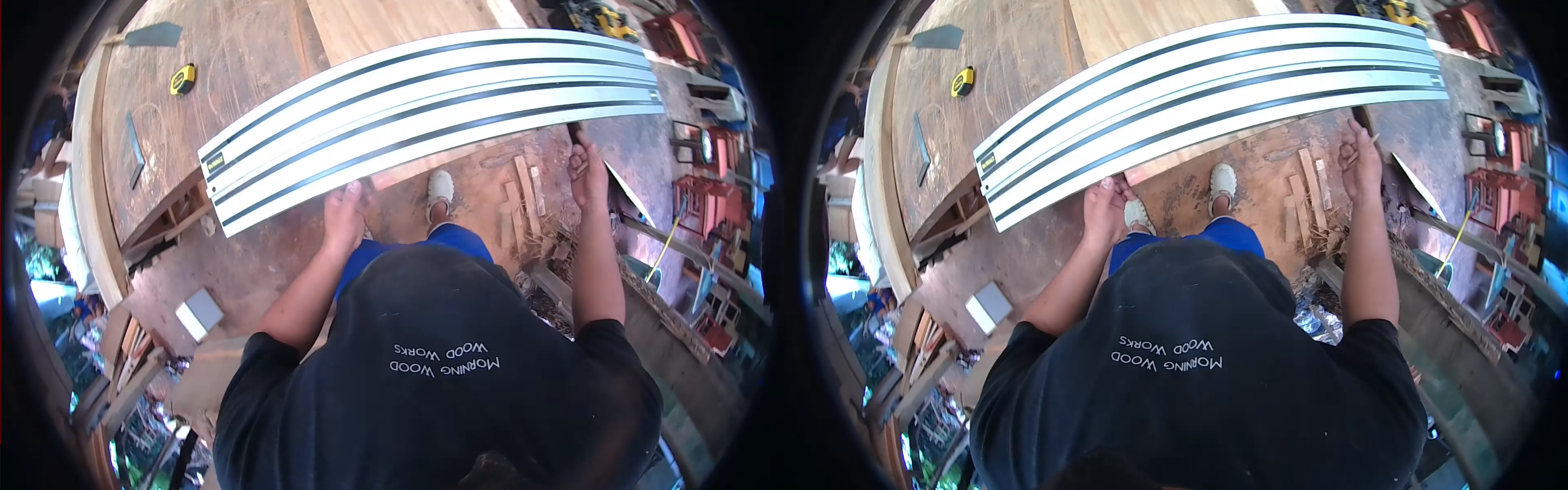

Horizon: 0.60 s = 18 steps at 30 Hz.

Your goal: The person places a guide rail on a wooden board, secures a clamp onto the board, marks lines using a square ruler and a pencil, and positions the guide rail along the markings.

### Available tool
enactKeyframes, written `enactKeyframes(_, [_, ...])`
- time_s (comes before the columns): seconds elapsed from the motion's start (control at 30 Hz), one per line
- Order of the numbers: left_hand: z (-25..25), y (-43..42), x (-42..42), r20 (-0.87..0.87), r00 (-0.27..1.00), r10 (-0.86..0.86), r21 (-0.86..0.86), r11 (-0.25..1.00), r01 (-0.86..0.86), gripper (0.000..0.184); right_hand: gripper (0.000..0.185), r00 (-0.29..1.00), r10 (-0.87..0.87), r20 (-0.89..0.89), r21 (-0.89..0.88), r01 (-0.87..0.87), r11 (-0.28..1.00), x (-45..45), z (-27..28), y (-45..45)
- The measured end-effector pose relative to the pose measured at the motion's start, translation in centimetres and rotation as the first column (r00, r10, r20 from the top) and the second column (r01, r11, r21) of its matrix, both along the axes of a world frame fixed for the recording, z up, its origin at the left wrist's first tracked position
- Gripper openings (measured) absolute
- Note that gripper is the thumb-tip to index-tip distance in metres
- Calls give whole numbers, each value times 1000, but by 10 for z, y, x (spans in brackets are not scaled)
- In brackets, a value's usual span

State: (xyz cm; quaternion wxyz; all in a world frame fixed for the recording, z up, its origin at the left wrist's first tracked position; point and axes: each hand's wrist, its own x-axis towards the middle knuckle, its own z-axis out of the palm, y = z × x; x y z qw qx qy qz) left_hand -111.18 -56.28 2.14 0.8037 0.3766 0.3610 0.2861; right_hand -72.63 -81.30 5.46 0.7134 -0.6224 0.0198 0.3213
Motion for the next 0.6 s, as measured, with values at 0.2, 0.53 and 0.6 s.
enactKeyframes(0.2, [19,-23,29,-22,964,264,-20,964,-265,20,29,977,209,38,184,-212,960,43,-4,19])
enactKeyframes(0.53, [33,-23,42,-20,908,418,52,908,-416,15,14,916,389,100,48,-394,918,61,-7,26])
enactKeyframes(0.6, [30,-22,38,-38,902,429,91,901,-424,13,16,889,439,134,55,-448,892,64,-13,25])
